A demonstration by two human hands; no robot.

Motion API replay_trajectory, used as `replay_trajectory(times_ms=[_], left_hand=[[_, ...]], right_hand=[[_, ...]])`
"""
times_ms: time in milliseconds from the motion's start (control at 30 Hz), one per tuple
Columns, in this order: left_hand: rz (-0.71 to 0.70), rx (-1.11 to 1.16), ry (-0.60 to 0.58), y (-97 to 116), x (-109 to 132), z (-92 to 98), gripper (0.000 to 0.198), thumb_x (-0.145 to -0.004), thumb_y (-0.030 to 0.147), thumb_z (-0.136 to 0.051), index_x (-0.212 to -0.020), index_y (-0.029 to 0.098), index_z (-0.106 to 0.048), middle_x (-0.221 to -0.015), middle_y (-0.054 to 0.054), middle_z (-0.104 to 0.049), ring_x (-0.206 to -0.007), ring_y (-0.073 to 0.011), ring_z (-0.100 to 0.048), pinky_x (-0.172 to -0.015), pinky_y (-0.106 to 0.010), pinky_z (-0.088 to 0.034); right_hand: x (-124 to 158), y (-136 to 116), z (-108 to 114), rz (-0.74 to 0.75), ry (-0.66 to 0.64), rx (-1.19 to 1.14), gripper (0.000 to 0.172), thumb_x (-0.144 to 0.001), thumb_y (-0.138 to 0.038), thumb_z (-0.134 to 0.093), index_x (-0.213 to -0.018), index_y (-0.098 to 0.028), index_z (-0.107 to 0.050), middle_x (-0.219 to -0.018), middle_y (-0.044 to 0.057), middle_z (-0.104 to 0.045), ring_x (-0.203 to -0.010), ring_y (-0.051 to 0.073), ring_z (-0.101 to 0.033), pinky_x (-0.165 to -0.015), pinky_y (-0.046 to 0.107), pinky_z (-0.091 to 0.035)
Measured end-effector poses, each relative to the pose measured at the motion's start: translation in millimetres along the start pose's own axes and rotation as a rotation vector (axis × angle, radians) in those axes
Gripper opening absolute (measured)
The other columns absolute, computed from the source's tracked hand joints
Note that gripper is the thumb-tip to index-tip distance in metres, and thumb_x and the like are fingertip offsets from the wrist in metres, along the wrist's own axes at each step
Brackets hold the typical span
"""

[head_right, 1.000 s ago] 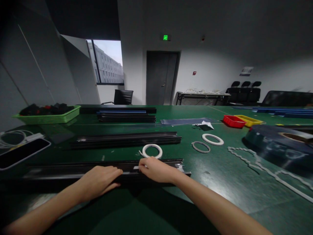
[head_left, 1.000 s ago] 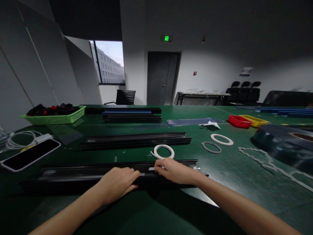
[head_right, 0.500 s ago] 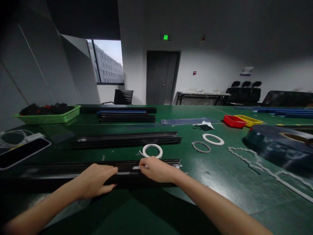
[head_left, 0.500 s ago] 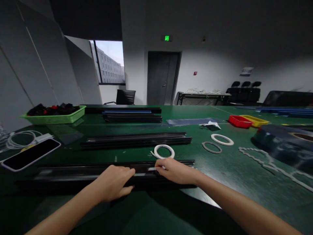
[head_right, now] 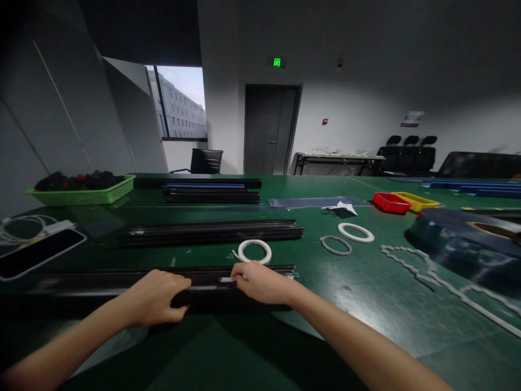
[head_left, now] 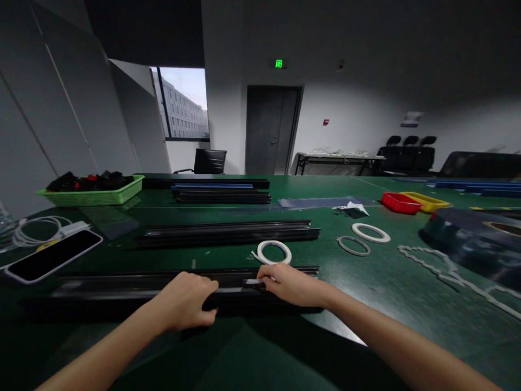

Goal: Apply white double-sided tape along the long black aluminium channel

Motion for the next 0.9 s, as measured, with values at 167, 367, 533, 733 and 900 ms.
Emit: replay_trajectory(times_ms=[167, 367, 533, 733, 900], left_hand=[[0.009, -0.009, -0.014, 0.6, 0.3, 0.3, 0.022, -0.076, 0.038, -0.048, -0.085, 0.021, -0.06, -0.09, -0.005, -0.068, -0.075, -0.0213, -0.063, -0.066, -0.031, -0.046], [0.005, -0.037, -0.014, -1.5, -0.9, -3.4, 0.023, -0.076, 0.038, -0.048, -0.086, 0.021, -0.06, -0.09, -0.006, -0.068, -0.078, -0.0231, -0.063, -0.068, -0.033, -0.047], [-0.009, -0.044, 0.005, -3.0, -0.5, -5.8, 0.023, -0.076, 0.038, -0.047, -0.086, 0.021, -0.059, -0.09, -0.005, -0.068, -0.078, -0.0227, -0.063, -0.068, -0.033, -0.047], [-0.015, -0.033, 0.02, -3.3, -0.5, -5.8, 0.022, -0.077, 0.039, -0.047, -0.085, 0.022, -0.058, -0.089, -0.005, -0.068, -0.077, -0.0228, -0.063, -0.068, -0.033, -0.047], [-0.008, -0.029, 0.016, -3.2, -0.2, -4.7, 0.023, -0.077, 0.039, -0.047, -0.087, 0.022, -0.059, -0.09, -0.005, -0.068, -0.079, -0.0226, -0.063, -0.069, -0.033, -0.047]], right_hand=[[-0.3, -1.0, 0.5, -0.004, 0.01, -0.013, 0.025, -0.086, -0.032, -0.041, -0.089, -0.017, -0.061, -0.086, 0.005, -0.063, -0.073, 0.015, -0.055, -0.062, 0.025, -0.038], [-2.1, 0.6, -0.1, -0.015, 0.011, -0.011, 0.028, -0.086, -0.037, -0.043, -0.087, -0.017, -0.062, -0.083, 0.005, -0.062, -0.072, 0.015, -0.054, -0.061, 0.025, -0.037], [-2.8, 1.7, -1.2, -0.002, 0.007, -0.008, 0.03, -0.087, -0.036, -0.041, -0.087, -0.016, -0.063, -0.081, 0.005, -0.063, -0.069, 0.014, -0.054, -0.06, 0.024, -0.037], [-4.0, 3.7, -2.4, 0.04, 0.007, -0.016, 0.026, -0.085, -0.029, -0.042, -0.092, -0.016, -0.064, -0.087, 0.006, -0.064, -0.074, 0.016, -0.056, -0.065, 0.025, -0.039], [-3.6, 3.0, -2.0, 0.021, 0.012, -0.007, 0.025, -0.085, -0.029, -0.042, -0.09, -0.017, -0.063, -0.085, 0.005, -0.064, -0.072, 0.015, -0.056, -0.062, 0.024, -0.038]])
Point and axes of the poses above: each hand's wrist, its own x-axis away from the middle knuckle, its own z-axis out of the back of the hand, y = z × x, the point moved 1 cm from there along -x, towards the middle knuckle
